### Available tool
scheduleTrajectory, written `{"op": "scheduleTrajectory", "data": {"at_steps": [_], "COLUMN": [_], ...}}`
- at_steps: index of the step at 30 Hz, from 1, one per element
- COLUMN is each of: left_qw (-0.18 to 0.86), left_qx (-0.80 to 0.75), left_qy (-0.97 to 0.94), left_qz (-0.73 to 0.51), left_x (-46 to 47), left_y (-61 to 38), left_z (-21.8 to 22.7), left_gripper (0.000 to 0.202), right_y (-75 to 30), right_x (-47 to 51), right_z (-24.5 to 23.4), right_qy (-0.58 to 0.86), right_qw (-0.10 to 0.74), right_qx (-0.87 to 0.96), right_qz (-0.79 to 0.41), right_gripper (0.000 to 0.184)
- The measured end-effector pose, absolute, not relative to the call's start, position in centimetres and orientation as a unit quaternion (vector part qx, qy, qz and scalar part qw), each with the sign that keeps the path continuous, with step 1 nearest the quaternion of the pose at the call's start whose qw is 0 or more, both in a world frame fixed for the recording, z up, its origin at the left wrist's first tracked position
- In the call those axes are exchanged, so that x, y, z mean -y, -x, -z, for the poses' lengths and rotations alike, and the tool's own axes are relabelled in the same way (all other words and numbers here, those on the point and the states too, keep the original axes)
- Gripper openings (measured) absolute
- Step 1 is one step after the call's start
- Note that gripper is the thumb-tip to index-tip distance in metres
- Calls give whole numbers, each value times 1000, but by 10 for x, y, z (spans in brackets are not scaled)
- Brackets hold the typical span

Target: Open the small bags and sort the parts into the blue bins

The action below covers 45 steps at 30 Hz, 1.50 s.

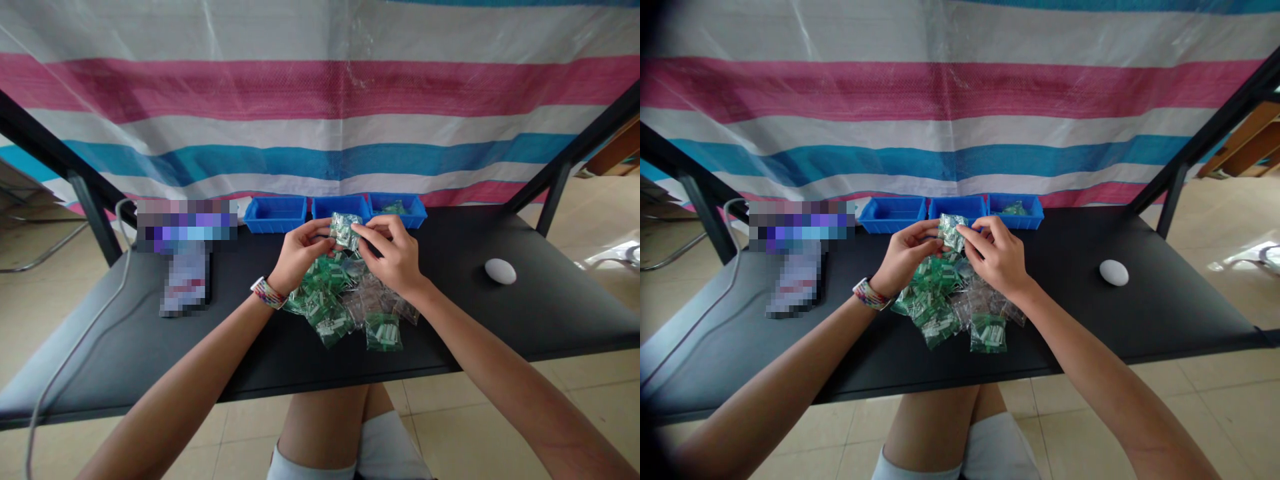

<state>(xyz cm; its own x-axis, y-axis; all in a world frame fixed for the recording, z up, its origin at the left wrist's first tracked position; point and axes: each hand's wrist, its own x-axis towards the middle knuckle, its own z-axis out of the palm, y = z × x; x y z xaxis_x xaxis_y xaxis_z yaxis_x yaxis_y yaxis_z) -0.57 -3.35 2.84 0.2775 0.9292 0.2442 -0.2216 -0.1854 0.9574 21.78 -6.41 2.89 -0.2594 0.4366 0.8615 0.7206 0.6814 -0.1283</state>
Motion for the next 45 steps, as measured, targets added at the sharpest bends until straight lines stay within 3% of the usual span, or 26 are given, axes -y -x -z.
{"op": "scheduleTrajectory", "data": {"at_steps": [8, 18, 27, 31, 35, 41, 45], "left_qw": [520, 504, 519, 522, 514, 502, 490], "left_qx": [-343, -380, -372, -365, -363, -365, -372], "left_qy": [-611, -604, -590, -584, -595, -606, -610], "left_qz": [-488, -487, -494, -503, -500, -497, -500], "left_x": [38, 39, 40, 40, 41, 42, 41], "left_y": [6, 4, 6, 7, 6, 3, 5], "left_z": [-34, -32, -35, -37, -38, -40, -41], "left_gripper": [34, 32, 34, 30, 26, 18, 16], "right_y": [-218, -212, -219, -250, -292, -314, -293], "right_x": [64, 64, 56, 37, 14, -14, -7], "right_z": [-33, -32, -32, -39, -39, -15, -10], "right_qy": [321, 293, 367, 435, 490, 542, 538], "right_qw": [395, 382, 478, 562, 592, 458, 481], "right_qx": [841, 867, 798, 702, 630, 696, 683], "right_qz": [185, 126, 26, 52, 110, 109, 107], "right_gripper": [30, 31, 34, 32, 35, 28, 29]}}
